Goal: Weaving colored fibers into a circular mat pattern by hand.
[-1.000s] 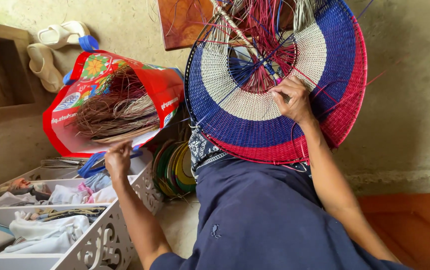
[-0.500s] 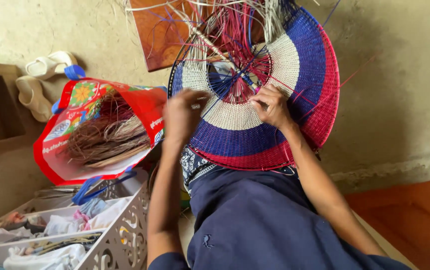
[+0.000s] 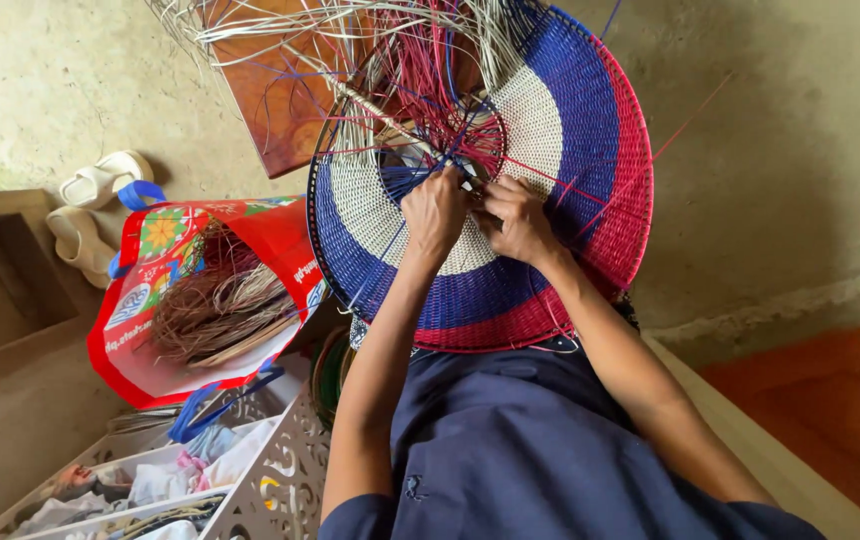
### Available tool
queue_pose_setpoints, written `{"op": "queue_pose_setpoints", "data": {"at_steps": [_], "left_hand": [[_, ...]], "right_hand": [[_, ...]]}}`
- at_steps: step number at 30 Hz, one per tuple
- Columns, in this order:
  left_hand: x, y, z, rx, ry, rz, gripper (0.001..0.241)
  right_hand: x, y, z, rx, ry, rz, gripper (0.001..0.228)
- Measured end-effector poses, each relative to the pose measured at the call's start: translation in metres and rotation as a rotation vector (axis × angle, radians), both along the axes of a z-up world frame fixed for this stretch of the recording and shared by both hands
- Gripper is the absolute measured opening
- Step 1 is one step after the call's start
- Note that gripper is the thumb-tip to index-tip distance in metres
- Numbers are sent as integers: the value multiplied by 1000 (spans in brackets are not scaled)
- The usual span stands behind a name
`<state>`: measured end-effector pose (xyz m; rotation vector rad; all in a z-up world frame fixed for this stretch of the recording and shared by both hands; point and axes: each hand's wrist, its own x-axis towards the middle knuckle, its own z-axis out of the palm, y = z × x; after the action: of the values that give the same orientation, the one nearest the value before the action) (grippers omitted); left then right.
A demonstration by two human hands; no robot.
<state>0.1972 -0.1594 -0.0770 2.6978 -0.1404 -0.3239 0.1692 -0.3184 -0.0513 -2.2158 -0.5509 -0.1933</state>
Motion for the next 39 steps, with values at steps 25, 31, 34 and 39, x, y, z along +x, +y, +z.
{"op": "queue_pose_setpoints", "data": {"at_steps": [25, 31, 34, 39], "left_hand": [[45, 84, 148, -616, 331, -37, 31], [37, 44, 48, -101, 106, 86, 28], [29, 33, -2, -117, 121, 39, 24], [26, 20, 16, -120, 207, 166, 16]], "right_hand": [[-5, -5, -39, -122, -71, 6, 4], [-4, -1, -16, -97, -71, -16, 5], [-1, 0, -1, -74, -75, -31, 10], [-1, 0, 4, -55, -87, -21, 11]]}}
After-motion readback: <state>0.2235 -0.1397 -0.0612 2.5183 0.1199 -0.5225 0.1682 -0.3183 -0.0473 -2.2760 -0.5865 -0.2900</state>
